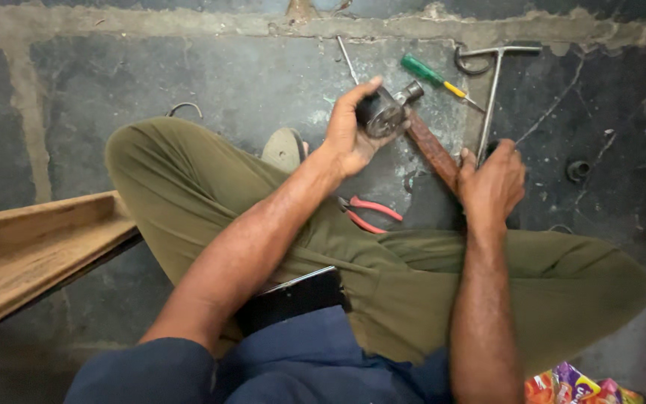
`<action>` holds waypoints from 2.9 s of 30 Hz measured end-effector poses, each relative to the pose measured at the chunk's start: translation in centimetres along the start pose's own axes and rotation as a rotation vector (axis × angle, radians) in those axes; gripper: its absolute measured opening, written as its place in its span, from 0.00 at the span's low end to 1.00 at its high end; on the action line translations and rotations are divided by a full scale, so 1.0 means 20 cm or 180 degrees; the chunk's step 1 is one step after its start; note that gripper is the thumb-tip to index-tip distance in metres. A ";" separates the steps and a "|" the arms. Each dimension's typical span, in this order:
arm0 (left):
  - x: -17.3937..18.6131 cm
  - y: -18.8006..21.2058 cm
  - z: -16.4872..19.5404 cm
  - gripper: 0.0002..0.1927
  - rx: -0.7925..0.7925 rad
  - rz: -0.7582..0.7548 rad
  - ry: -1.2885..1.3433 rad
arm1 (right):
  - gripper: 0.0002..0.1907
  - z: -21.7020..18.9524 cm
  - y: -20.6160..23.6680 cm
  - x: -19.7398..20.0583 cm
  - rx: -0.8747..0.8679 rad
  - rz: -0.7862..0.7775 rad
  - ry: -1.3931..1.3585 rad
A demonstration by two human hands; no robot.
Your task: The person sits on the floor and uses a hammer and metal rod to repeatedly strike a small metal cylinder. They then insert a white ring into the cylinder and continue to hammer it into place.
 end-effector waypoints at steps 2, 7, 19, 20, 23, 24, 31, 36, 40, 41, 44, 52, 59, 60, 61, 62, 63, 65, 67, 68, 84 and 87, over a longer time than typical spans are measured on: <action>-0.01 -0.01 0.00 0.13 -0.0136 -0.0211 -0.0173 | 0.21 0.05 0.00 -0.04 -0.0196 -0.0200 -0.0085; -0.02 -0.01 0.00 0.14 -0.0577 -0.0290 -0.0539 | 0.16 0.15 0.00 -0.15 0.0003 -0.0052 -0.0397; -0.11 0.13 0.08 0.42 -0.0316 -0.0378 0.0248 | 0.12 0.22 -0.06 -0.12 -0.0663 0.0758 -0.2645; -0.12 0.14 0.09 0.42 -0.0340 -0.0493 0.0228 | 0.13 0.22 -0.06 -0.12 -0.0722 0.0759 -0.2673; -0.15 0.16 0.10 0.41 -0.0420 -0.0812 0.0128 | 0.15 0.24 -0.07 -0.15 -0.1236 0.0548 -0.2640; -0.16 0.17 0.10 0.39 -0.0459 -0.0904 0.0068 | 0.15 0.25 -0.07 -0.17 -0.1466 0.0448 -0.2606; -0.23 0.23 0.13 0.43 -0.3074 -0.0656 -0.2242 | 0.14 0.19 -0.08 -0.12 -0.1378 0.0786 -0.3746; -0.27 0.29 0.04 0.28 -0.4095 -0.0829 -0.3786 | 0.15 0.08 0.03 0.18 -0.0376 0.1597 -0.3793; -0.29 0.29 0.06 0.32 -0.3898 -0.0819 -0.3783 | 0.15 0.00 0.30 0.44 -0.0195 0.1311 -0.3583; -0.30 0.29 0.07 0.34 -0.3967 -0.0734 -0.3828 | 0.15 -0.03 0.37 0.48 -0.0092 0.1244 -0.3392; -0.30 0.26 0.09 0.38 -0.3679 -0.0274 -0.3800 | 0.13 -0.16 0.53 0.53 0.0012 0.0393 -0.2622; -0.20 0.15 0.07 0.46 -0.2686 -0.0423 -0.3145 | 0.23 -0.31 0.59 0.59 -0.0478 -0.0088 -0.2982; -0.28 0.20 0.07 0.37 -0.3132 -0.0541 -0.2888 | 0.23 -0.26 0.70 0.73 -0.0088 0.0571 -0.2509; -0.30 0.20 0.07 0.36 -0.2859 -0.0554 -0.2723 | 0.22 -0.28 0.70 0.71 0.0191 0.0673 -0.1674; -0.31 0.21 0.07 0.34 -0.2570 -0.0534 -0.2568 | 0.22 -0.29 0.70 0.68 -0.0103 0.0501 -0.1922; -0.31 0.22 0.06 0.35 -0.2417 -0.0455 -0.2461 | 0.23 -0.30 0.70 0.65 -0.0390 0.0292 -0.2162; -0.30 0.24 0.05 0.36 -0.2272 -0.0361 -0.2348 | 0.23 -0.31 0.70 0.63 -0.0666 0.0064 -0.2404; -0.30 0.26 0.06 0.36 -0.2424 -0.0198 -0.2509 | 0.23 -0.34 0.71 0.64 -0.0465 0.0153 -0.2309; -0.30 0.29 0.07 0.35 -0.2968 -0.0044 -0.3047 | 0.23 -0.33 0.75 0.71 -0.0233 0.0413 -0.2062; -0.31 0.30 0.07 0.37 -0.3174 -0.0178 -0.3245 | 0.22 -0.33 0.78 0.76 -0.0087 0.0638 -0.1868; -0.38 0.42 0.06 0.48 -0.4123 -0.1021 -0.3554 | 0.26 -0.35 0.75 0.78 -0.0050 0.0184 -0.1413; -0.44 0.51 0.06 0.44 -0.4730 -0.1297 -0.3488 | 0.29 -0.32 0.79 0.90 -0.0176 0.0300 -0.1766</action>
Point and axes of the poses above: each hand's wrist, its own y-axis away from the middle knuckle, its own x-axis out of the back of the hand, z = x × y, the point moved 3 cm from there along -y, towards the middle knuckle, and after that the axes turned 9 degrees about z, right-handed, at the moved point
